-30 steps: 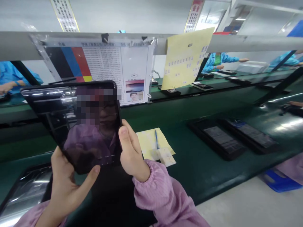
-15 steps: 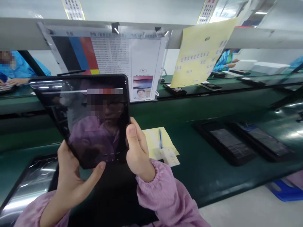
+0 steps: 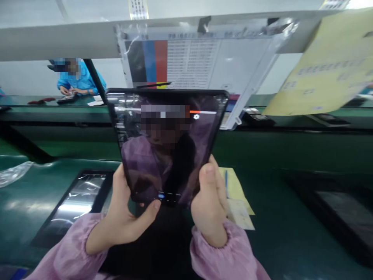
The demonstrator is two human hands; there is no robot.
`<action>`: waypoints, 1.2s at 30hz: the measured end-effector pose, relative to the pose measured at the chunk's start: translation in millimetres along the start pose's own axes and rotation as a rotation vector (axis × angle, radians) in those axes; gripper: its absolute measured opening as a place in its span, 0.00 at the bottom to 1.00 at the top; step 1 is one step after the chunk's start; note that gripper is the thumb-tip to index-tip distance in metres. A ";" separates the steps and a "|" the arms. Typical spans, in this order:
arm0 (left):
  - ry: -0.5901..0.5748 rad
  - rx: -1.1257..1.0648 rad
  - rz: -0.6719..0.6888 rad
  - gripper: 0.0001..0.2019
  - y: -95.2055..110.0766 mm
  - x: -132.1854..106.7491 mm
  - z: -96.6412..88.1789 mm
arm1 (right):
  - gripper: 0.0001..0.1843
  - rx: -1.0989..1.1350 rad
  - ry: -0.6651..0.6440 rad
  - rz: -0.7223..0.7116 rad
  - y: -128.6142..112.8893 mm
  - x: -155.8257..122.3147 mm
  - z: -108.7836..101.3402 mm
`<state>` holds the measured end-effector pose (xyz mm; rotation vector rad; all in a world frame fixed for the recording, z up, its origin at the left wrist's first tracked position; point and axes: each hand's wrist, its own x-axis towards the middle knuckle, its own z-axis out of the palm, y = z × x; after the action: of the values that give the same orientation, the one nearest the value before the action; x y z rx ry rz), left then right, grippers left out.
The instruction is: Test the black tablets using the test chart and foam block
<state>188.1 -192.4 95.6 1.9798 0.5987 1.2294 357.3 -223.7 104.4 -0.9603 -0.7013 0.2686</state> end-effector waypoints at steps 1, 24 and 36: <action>0.008 0.011 0.001 0.43 0.1 -0.8 -0.1 | 0.19 0.000 -0.009 0.006 -0.3 -0.5 0.8; 0.033 0.203 0.153 0.16 5.8 3.8 -1.8 | 0.22 -0.018 -0.125 0.084 -18.0 -1.8 7.0; 0.036 0.149 0.124 0.24 7.4 3.8 -0.4 | 0.20 0.065 -0.132 0.106 -16.5 -3.1 8.9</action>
<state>189.4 -194.4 103.6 2.1498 0.6085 1.3317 347.7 -228.8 120.0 -0.9251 -0.7593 0.4485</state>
